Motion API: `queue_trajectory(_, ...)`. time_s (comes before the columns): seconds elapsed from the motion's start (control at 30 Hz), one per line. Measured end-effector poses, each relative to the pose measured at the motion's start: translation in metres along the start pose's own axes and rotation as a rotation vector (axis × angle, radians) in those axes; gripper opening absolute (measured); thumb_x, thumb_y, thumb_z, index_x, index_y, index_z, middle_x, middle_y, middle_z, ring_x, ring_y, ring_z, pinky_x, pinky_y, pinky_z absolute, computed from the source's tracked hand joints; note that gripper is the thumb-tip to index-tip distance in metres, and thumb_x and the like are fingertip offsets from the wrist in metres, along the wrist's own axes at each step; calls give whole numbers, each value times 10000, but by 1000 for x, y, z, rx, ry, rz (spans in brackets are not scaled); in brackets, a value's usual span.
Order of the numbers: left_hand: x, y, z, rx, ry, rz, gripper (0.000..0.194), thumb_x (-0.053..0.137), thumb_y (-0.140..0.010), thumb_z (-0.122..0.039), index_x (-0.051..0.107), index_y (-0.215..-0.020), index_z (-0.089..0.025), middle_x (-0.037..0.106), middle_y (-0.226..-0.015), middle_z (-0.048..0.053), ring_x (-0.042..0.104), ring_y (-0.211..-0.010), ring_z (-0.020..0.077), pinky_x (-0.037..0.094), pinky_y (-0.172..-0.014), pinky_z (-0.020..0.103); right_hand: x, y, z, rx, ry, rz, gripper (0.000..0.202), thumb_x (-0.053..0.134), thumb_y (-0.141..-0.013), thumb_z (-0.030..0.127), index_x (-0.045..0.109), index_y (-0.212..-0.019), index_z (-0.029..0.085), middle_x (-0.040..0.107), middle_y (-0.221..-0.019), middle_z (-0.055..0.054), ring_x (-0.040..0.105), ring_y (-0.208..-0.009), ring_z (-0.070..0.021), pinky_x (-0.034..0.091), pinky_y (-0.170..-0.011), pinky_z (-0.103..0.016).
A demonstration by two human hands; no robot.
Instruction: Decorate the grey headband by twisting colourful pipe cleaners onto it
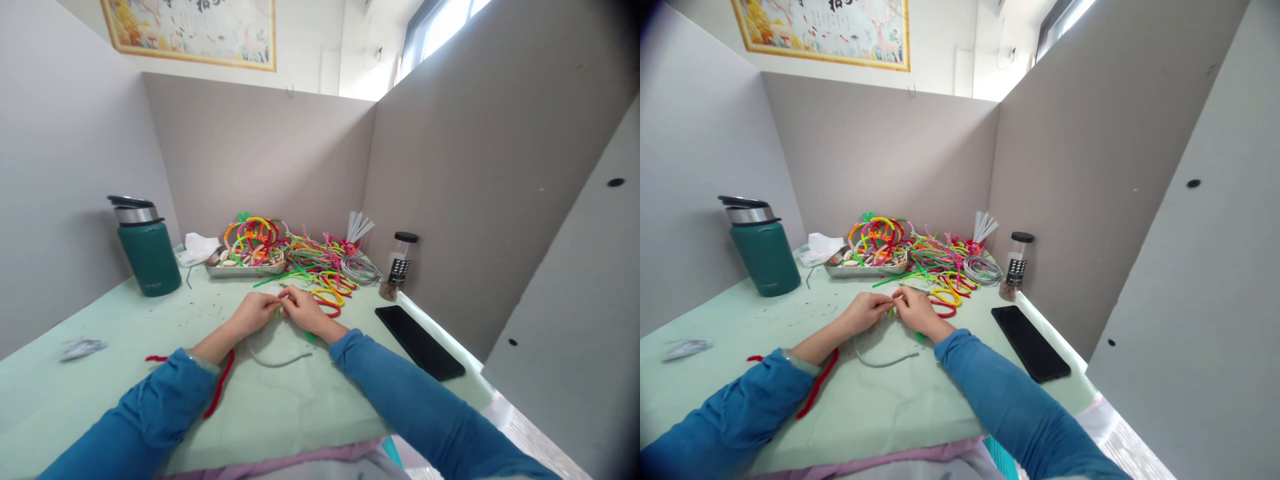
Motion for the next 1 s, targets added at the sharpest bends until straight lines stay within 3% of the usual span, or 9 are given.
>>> queue_trajectory(0.4, 9, -2, 17, -168, 187, 40, 334, 462, -733, -439, 621, -706, -146, 429, -340, -52, 396, -329, 89, 290, -399, 189, 1, -1, 0, -24, 38, 1, 169, 431, -840, 217, 575, -923, 191, 607, -662, 12, 543, -643, -118, 368, -609, -220)
queue_trajectory(1.0, 12, -3, 20, -165, 237, 33, 301, 493, -703, -447, 554, -739, -154, 439, -383, -70, 407, -323, 81, 273, -372, 185, -1, -1, 1, 7, 78, -3, 150, 462, -829, 227, 600, -879, 199, 603, -671, 7, 525, -648, -123, 367, -605, -219)
Point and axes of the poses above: each hand's wrist, its own y-axis away from the middle knuckle, its own x-axis out of the palm, z = x × y, the point moved 8 cm from there along -y, towards the middle knuckle
